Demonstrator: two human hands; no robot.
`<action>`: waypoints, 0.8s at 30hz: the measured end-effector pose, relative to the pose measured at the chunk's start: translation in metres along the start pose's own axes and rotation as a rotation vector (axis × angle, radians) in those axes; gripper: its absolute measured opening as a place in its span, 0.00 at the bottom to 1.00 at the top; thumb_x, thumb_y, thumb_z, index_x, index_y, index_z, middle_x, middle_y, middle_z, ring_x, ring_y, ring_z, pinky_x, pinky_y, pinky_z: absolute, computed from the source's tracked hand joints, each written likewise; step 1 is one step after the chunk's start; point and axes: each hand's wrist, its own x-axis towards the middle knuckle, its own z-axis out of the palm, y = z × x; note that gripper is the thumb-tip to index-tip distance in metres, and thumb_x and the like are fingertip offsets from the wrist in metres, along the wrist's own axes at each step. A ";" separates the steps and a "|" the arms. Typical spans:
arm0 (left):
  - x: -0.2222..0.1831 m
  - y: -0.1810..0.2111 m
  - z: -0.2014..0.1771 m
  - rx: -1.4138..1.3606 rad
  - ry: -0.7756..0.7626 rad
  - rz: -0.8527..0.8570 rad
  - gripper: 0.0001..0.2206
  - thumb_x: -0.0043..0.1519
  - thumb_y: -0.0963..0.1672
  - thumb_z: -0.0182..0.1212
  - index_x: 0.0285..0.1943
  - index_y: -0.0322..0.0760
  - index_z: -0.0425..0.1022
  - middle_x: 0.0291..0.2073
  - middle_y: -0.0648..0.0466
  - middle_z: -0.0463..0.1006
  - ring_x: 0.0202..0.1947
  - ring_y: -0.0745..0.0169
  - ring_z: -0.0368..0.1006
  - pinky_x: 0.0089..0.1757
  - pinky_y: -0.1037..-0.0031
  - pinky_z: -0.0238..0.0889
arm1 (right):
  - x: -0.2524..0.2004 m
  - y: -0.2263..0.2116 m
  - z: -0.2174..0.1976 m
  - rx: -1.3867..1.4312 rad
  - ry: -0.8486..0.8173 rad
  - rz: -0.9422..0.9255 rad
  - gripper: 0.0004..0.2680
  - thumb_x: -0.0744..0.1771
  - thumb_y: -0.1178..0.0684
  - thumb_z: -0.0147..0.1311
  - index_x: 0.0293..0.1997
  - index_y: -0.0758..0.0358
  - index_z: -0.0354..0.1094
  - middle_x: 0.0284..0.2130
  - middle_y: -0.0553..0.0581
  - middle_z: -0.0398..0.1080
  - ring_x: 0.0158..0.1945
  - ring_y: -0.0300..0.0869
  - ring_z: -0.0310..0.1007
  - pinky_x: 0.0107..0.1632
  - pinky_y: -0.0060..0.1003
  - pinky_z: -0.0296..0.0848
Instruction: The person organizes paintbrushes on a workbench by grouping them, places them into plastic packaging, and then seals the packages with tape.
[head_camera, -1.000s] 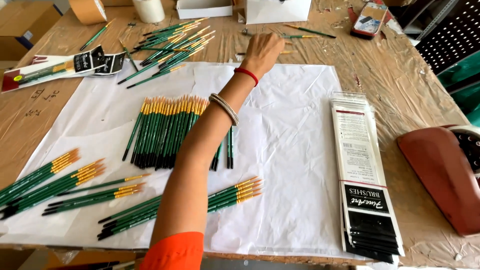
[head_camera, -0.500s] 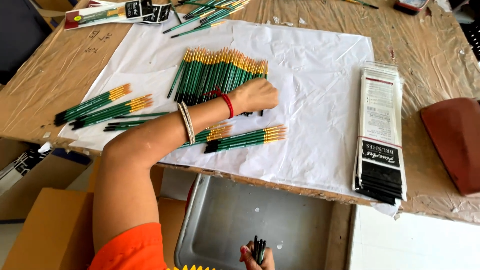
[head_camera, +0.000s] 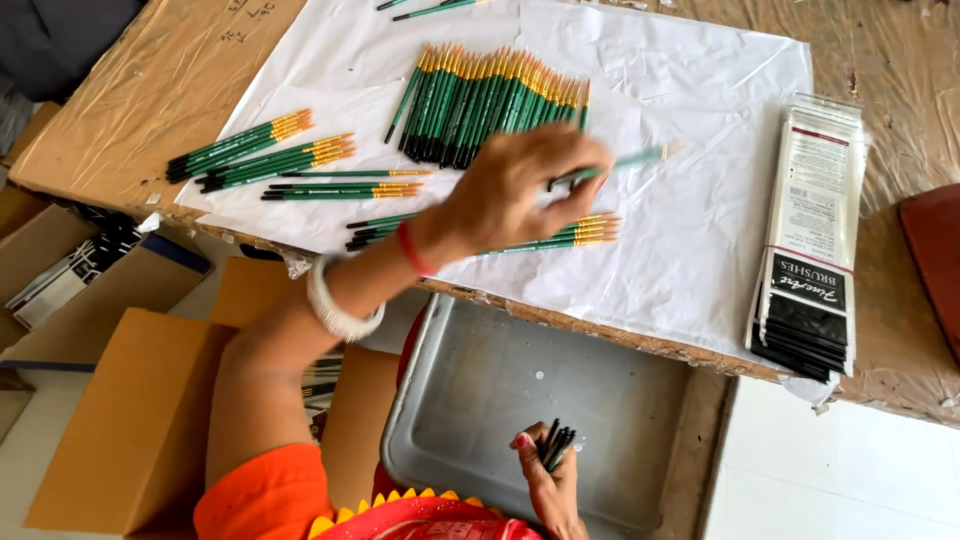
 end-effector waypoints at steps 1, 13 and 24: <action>-0.022 0.031 -0.011 0.001 -0.005 0.004 0.03 0.66 0.40 0.63 0.46 0.35 0.74 0.34 0.55 0.78 0.28 0.70 0.74 0.29 0.80 0.72 | 0.003 -0.003 0.000 0.006 0.001 -0.003 0.12 0.69 0.46 0.55 0.34 0.67 0.72 0.17 0.47 0.59 0.22 0.32 0.53 0.25 0.32 0.54; -0.255 0.174 0.007 -0.998 0.125 -1.209 0.06 0.64 0.38 0.64 0.47 0.26 0.77 0.37 0.49 0.82 0.40 0.60 0.82 0.43 0.69 0.79 | 0.004 -0.026 -0.019 0.676 0.300 -0.174 0.11 0.71 0.49 0.55 0.50 0.68 0.66 0.28 0.53 0.66 0.19 0.31 0.47 0.23 0.30 0.50; -0.264 0.166 -0.006 -0.911 0.287 -1.181 0.09 0.70 0.42 0.59 0.51 0.27 0.78 0.36 0.48 0.82 0.38 0.62 0.81 0.43 0.71 0.78 | 0.003 -0.053 -0.015 0.606 0.320 -0.217 0.09 0.71 0.54 0.56 0.48 0.72 0.70 0.30 0.57 0.72 0.19 0.30 0.50 0.23 0.28 0.51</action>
